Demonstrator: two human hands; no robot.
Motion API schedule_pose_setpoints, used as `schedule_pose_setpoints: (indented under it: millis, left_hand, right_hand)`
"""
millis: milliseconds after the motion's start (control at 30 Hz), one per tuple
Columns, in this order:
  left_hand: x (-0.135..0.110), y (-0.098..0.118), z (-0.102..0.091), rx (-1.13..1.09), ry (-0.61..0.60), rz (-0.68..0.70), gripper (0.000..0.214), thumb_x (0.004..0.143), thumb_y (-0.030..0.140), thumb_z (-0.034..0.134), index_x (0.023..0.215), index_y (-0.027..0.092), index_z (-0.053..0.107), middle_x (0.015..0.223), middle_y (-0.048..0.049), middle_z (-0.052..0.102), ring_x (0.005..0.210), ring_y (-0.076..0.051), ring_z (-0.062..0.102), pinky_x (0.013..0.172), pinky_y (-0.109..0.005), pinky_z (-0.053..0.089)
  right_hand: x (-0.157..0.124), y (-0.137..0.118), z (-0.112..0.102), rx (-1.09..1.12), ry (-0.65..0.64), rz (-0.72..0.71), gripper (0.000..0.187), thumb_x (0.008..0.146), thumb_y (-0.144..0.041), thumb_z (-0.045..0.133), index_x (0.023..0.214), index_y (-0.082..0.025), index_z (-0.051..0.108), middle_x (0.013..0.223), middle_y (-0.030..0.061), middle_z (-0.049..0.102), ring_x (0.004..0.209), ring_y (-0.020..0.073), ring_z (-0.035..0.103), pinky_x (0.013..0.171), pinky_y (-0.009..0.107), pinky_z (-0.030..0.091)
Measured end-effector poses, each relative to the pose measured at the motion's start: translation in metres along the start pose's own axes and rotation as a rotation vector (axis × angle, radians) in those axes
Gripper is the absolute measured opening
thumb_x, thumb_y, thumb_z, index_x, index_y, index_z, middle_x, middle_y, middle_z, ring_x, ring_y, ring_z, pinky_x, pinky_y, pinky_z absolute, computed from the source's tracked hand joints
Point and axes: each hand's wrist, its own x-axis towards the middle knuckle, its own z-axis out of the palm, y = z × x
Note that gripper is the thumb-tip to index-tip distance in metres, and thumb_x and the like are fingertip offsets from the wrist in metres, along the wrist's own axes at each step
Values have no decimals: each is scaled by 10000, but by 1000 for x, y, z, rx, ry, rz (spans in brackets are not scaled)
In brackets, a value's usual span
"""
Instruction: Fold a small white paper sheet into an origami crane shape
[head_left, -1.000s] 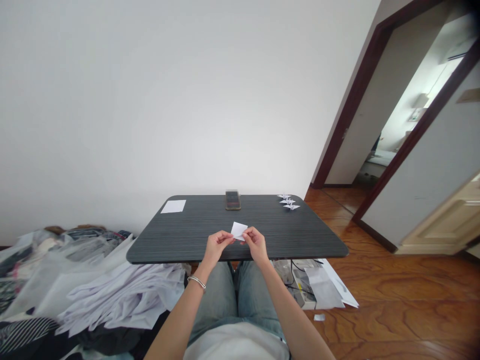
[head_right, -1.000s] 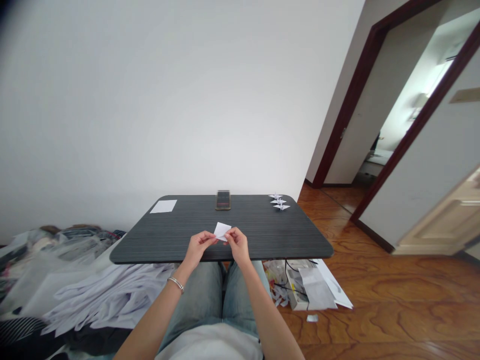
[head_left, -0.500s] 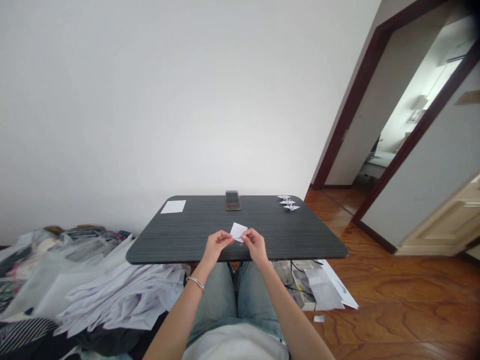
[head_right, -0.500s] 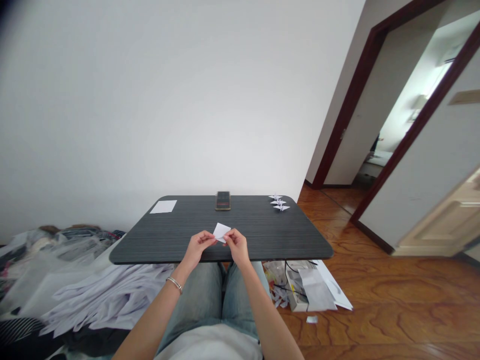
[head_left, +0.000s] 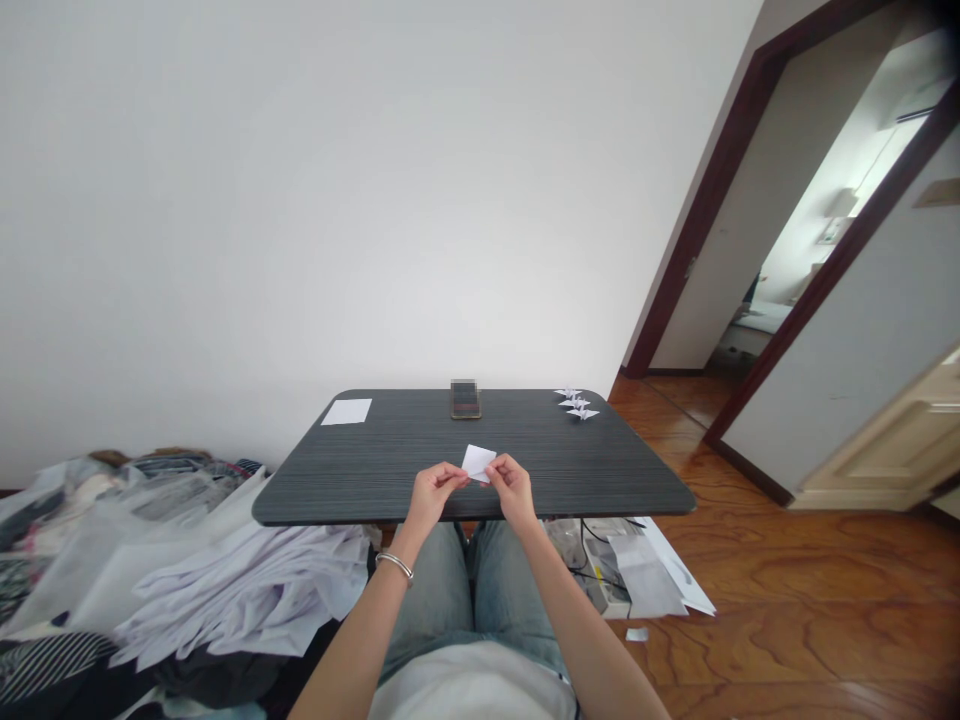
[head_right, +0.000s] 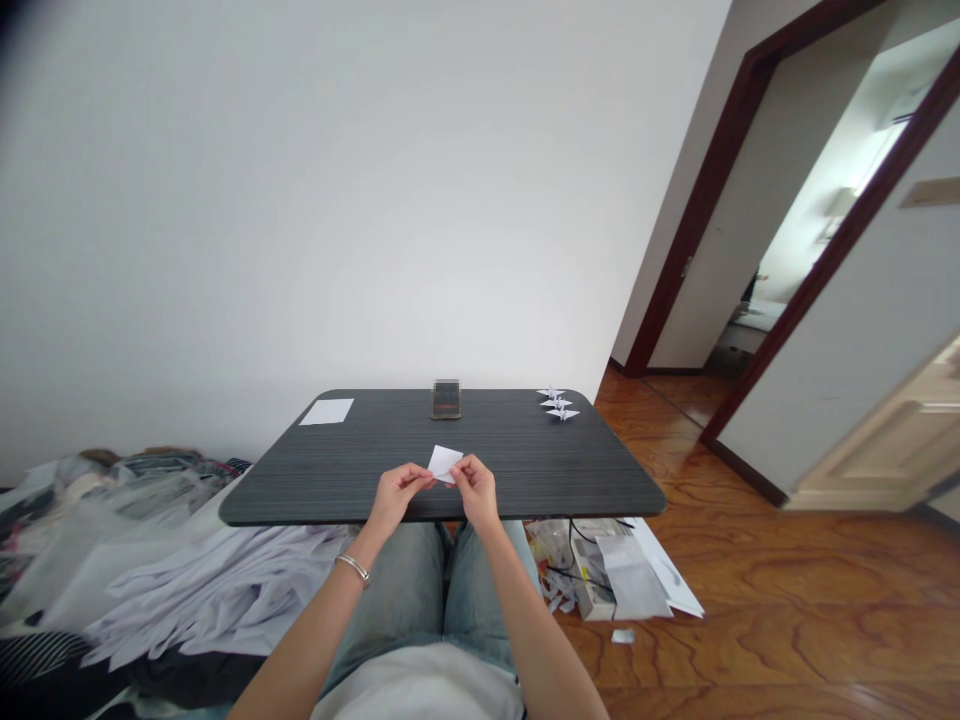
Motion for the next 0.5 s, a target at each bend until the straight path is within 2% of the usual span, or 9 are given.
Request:
schedule_pose_setpoints:
  millis: [133,500]
  left_hand:
    - [1,-1,-1,59,14,32,111,632,250,702,663,147,675,659,-37,694,646,-183,638,670,-290,482]
    - [-1,-5,3,123,64,107,109,705,267,640,676,164,658,658,-17,682,643,-167,614,655,-262,447]
  right_hand:
    - [-1,-3,1,-7,1,-2,240,735,-412,622,670,-207,515,568,-22,543,542,150,549,561,289,490]
    - [-2,-1,3,-11,25,-13,224,744,-383,620,663,-201,517,566,-27,551,537,143,549,568,279,468]
